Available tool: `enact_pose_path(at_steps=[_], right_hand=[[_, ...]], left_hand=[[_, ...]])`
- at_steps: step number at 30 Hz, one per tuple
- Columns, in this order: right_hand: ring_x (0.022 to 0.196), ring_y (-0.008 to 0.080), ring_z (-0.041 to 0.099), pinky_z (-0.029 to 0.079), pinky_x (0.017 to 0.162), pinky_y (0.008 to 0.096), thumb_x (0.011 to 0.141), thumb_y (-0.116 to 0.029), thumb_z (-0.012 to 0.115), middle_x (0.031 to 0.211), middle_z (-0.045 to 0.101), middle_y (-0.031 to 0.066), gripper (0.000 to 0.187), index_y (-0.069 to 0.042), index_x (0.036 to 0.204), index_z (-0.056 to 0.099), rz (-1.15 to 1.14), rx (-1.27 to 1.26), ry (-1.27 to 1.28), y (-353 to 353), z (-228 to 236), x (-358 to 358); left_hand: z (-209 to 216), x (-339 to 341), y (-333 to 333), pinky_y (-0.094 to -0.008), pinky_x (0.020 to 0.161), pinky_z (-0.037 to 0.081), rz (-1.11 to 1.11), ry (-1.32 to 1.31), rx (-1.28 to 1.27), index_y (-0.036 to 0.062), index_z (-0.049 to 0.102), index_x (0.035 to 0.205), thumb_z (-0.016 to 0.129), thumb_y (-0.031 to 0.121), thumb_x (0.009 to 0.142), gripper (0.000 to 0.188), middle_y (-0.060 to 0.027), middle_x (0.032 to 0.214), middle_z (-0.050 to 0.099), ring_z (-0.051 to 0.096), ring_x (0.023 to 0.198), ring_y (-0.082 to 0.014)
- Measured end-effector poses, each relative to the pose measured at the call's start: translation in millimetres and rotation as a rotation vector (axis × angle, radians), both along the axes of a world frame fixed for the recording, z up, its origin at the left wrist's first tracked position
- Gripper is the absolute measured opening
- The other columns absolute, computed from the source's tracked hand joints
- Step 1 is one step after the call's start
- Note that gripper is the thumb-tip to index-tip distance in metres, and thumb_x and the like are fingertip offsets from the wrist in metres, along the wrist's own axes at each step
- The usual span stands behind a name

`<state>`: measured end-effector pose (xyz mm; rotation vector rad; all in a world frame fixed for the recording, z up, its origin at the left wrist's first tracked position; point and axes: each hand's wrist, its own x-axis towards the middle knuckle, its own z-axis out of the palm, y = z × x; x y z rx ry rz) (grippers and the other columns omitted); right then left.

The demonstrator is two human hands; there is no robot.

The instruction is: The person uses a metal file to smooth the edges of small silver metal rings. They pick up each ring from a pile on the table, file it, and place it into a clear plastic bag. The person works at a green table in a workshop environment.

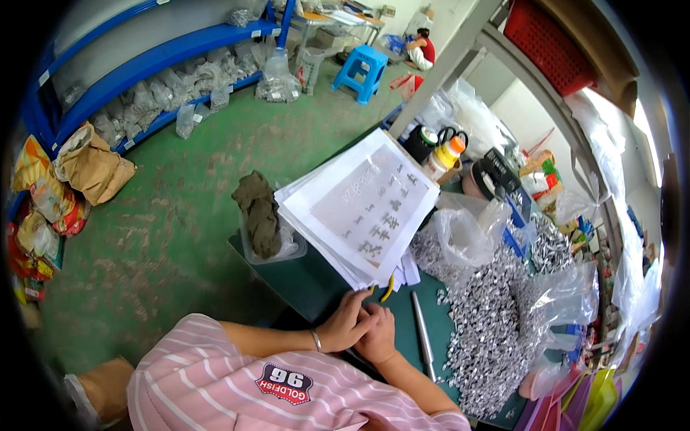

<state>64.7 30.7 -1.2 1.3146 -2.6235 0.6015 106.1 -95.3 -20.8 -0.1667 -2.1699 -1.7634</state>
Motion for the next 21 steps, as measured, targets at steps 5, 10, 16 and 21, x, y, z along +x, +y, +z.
enact_pose_path(at_steps=[5, 10, 16, 21], right_hand=[[0.079, 0.0271, 0.051, 0.040, 0.065, 0.0387, 0.066, -0.020, 0.063, 0.105, 0.054, 0.0083, 0.033, -0.011, 0.097, 0.060, 0.067, -0.058, 0.026, -4.9, -0.5, -11.2], [0.072, 0.0288, 0.057, 0.046, 0.059, 0.0363, 0.060, -0.006, 0.068, 0.089, 0.057, 0.0130, 0.023, -0.007, 0.082, 0.060, 0.059, -0.299, 0.082, 8.3, -2.8, -21.2], [0.067, 0.0161, 0.053, 0.043, 0.054, 0.0299, 0.075, -0.003, 0.063, 0.083, 0.059, 0.0091, 0.007, -0.007, 0.079, 0.058, -0.521, -0.742, -0.768, 36.3, 8.6, -26.2], [0.065, 0.0153, 0.050, 0.040, 0.051, 0.0287, 0.082, -0.016, 0.058, 0.088, 0.056, 0.0079, 0.019, -0.012, 0.099, 0.051, -0.389, -1.699, -1.486, 66.7, 24.4, -35.7]], left_hand=[[2.3, -5.9, -4.3, -0.0405, 0.099, 0.031, -0.005, -0.041, -0.009, -0.0046, 0.036, 0.124, 0.052, 0.021, 0.087, 0.048, -0.0234, 0.123, 0.041, 0.040, 0.115, -0.0358], [12.0, -9.5, -18.2, -0.0399, 0.091, 0.038, 0.070, -0.067, -0.116, -0.0029, 0.049, 0.113, 0.052, 0.018, 0.086, 0.035, -0.0193, 0.110, 0.052, 0.049, 0.103, -0.0345], [1.5, -12.2, -35.4, -0.0292, 0.066, 0.045, -0.073, 0.001, -0.260, 0.0025, 0.054, 0.105, 0.060, 0.005, 0.077, 0.029, -0.0104, 0.101, 0.052, 0.052, 0.073, -0.0208], [22.2, -21.7, -13.1, -0.0335, 0.072, 0.046, -0.169, -0.050, -0.465, 0.0040, 0.052, 0.109, 0.071, 0.017, 0.069, 0.047, -0.0115, 0.102, 0.048, 0.054, 0.084, -0.0276]])
